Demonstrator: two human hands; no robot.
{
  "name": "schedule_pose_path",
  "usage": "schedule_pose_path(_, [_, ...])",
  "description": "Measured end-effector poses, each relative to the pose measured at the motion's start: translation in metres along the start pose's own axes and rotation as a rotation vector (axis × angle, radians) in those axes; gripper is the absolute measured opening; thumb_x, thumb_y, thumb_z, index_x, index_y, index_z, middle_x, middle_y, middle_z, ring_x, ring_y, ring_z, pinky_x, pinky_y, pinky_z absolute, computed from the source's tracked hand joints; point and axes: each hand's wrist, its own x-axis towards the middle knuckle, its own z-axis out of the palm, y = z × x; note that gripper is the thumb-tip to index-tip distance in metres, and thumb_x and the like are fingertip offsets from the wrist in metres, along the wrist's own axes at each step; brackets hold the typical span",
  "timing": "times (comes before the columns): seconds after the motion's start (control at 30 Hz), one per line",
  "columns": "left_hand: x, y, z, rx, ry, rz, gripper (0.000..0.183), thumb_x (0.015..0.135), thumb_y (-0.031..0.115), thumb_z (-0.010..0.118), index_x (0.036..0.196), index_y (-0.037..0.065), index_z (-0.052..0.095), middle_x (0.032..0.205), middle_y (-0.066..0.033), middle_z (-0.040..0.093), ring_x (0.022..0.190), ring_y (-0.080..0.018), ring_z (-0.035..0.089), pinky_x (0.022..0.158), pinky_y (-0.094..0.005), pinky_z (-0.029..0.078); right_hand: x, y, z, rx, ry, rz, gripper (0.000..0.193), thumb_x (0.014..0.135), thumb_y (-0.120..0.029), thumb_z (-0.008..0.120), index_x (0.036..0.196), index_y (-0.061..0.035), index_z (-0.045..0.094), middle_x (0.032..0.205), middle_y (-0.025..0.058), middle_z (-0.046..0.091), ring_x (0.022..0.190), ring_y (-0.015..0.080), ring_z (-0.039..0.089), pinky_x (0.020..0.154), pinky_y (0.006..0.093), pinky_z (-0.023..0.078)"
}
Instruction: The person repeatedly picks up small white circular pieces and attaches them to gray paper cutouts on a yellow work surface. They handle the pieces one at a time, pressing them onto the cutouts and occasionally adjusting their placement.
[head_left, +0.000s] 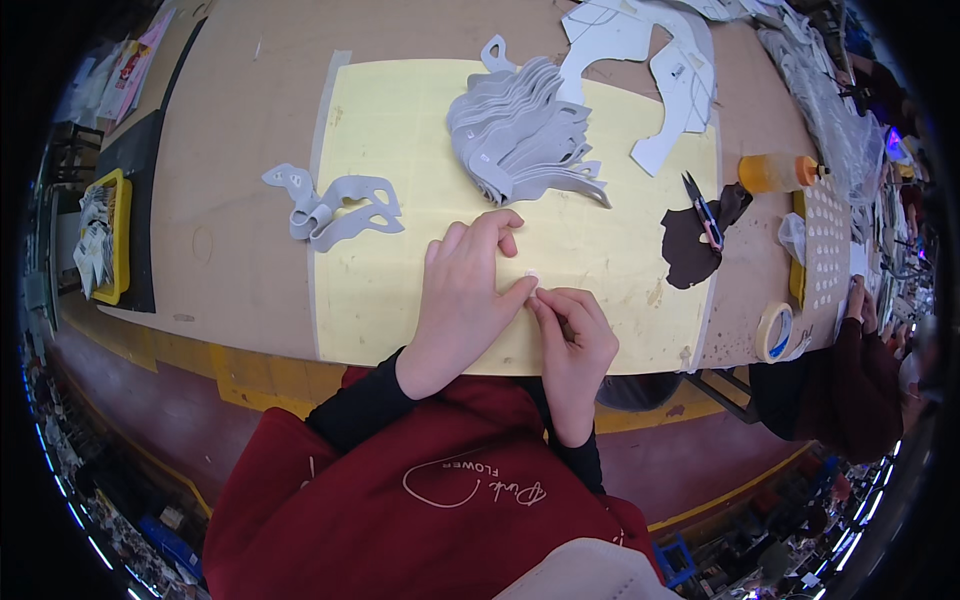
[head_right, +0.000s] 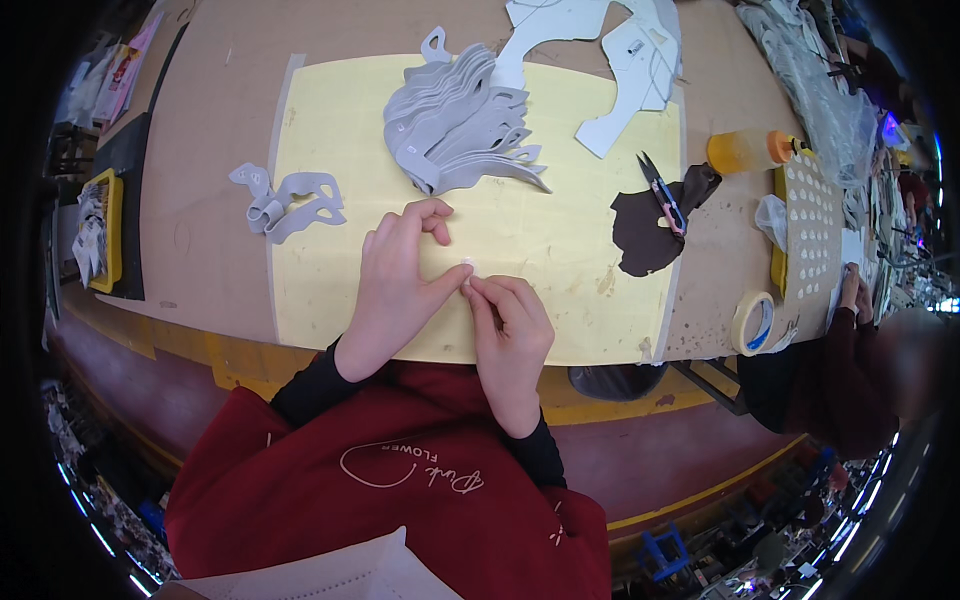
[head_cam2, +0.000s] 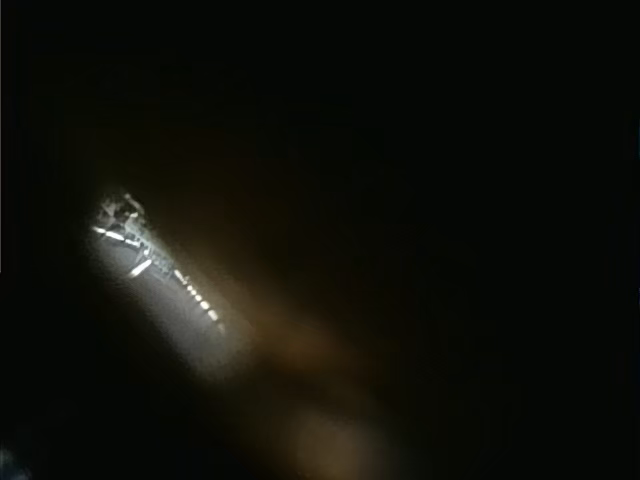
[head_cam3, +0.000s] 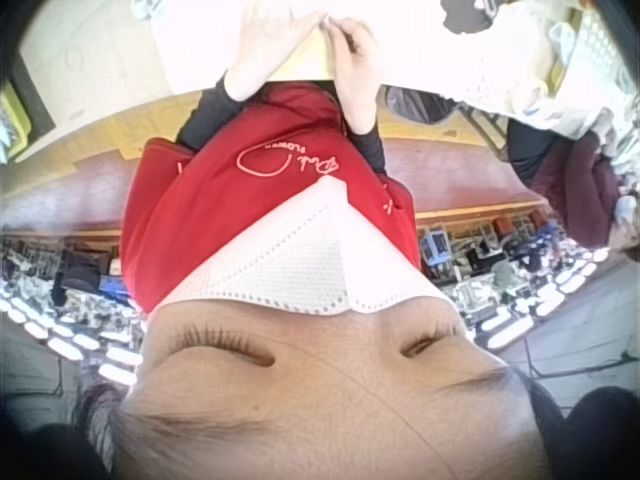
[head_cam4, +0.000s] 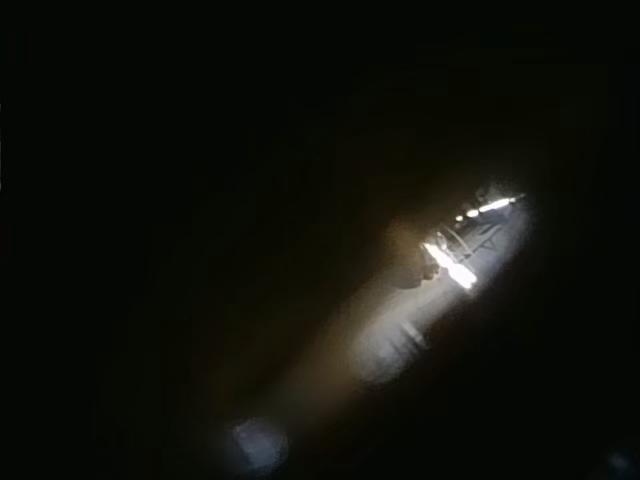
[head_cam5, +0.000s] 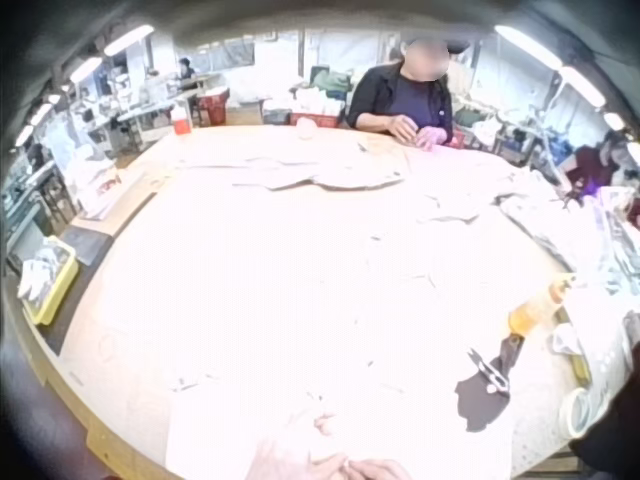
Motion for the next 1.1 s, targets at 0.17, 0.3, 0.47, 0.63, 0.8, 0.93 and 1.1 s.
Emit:
schedule_pose_path(0.17, [0.000,-0.001,0.002,0.021,0.013,0.012,0.053,0.074,0.010,0.078,0.122,0.010,0.055,0.096,-0.0003,0.057,0.094,-0.0217,0.054,0.083,-0.0373,0.038,-0.001,0.005,0.007,-0.055,0.037,-0.041,0.010,0.085,0.005,0.075,0.094,0.0036,0.071,0.088,0.0125,0.067,0.075,0.0251,0.065,0.066,0.0331,0.052])
schedule_pose_path(0.3, [0.000,-0.002,0.002,0.004,0.019,0.013,0.052,0.074,0.010,0.078,0.121,0.011,0.055,0.096,-0.0002,0.057,0.094,-0.0216,0.055,0.082,-0.0374,0.038,0.001,0.005,0.003,-0.049,-0.001,-0.034,0.009,0.085,0.004,0.074,0.093,0.0037,0.070,0.088,0.0127,0.067,0.076,0.0259,0.065,0.066,0.0336,0.052])
schedule_pose_path(0.47, [0.000,-0.003,0.002,-0.004,0.027,0.029,0.052,0.073,0.010,0.079,0.120,0.011,0.056,0.095,0.0000,0.058,0.095,-0.0216,0.055,0.083,-0.0373,0.038,-0.002,0.004,-0.003,-0.009,-0.027,-0.013,0.008,0.085,0.004,0.074,0.092,0.0040,0.070,0.088,0.0125,0.067,0.075,0.0254,0.065,0.065,0.0333,0.052])
schedule_pose_path(0.63, [-0.001,-0.003,0.002,0.014,0.021,0.028,0.052,0.073,0.011,0.080,0.119,0.011,0.056,0.096,0.0002,0.058,0.095,-0.0217,0.055,0.083,-0.0374,0.038,-0.008,-0.001,-0.010,0.011,-0.076,0.017,0.007,0.085,0.004,0.075,0.091,0.0040,0.071,0.087,0.0115,0.068,0.073,0.0222,0.065,0.062,0.0311,0.052])
schedule_pose_path(0.8, [-0.001,-0.005,0.002,-0.014,0.010,0.031,0.052,0.074,0.013,0.081,0.120,0.012,0.057,0.098,0.0005,0.059,0.097,-0.0219,0.055,0.085,-0.0375,0.038,-0.013,-0.003,-0.013,0.047,-0.100,0.023,0.007,0.085,0.004,0.076,0.090,0.0042,0.071,0.087,0.0103,0.068,0.073,0.0191,0.065,0.060,0.0285,0.052])
schedule_pose_path(0.93, [-0.001,-0.006,0.000,-0.033,0.000,0.029,0.050,0.076,0.015,0.080,0.121,0.012,0.057,0.098,0.0006,0.060,0.097,-0.0222,0.056,0.086,-0.0373,0.039,-0.012,-0.011,-0.019,0.143,-0.165,0.114,0.005,0.085,0.004,0.075,0.088,0.0041,0.071,0.086,0.0096,0.068,0.074,0.0167,0.066,0.065,0.0265,0.053])
schedule_pose_path(1.1, [-0.002,-0.009,-0.004,-0.062,-0.006,0.089,0.027,0.084,0.015,0.074,0.110,0.013,0.065,0.098,0.0002,0.061,0.096,-0.0217,0.056,0.085,-0.0367,0.039,-0.014,-0.003,-0.024,0.398,-0.071,0.140,0.011,0.089,0.006,0.071,0.099,0.0052,0.068,0.090,0.0079,0.070,0.081,0.0134,0.068,0.077,0.0238,0.054])
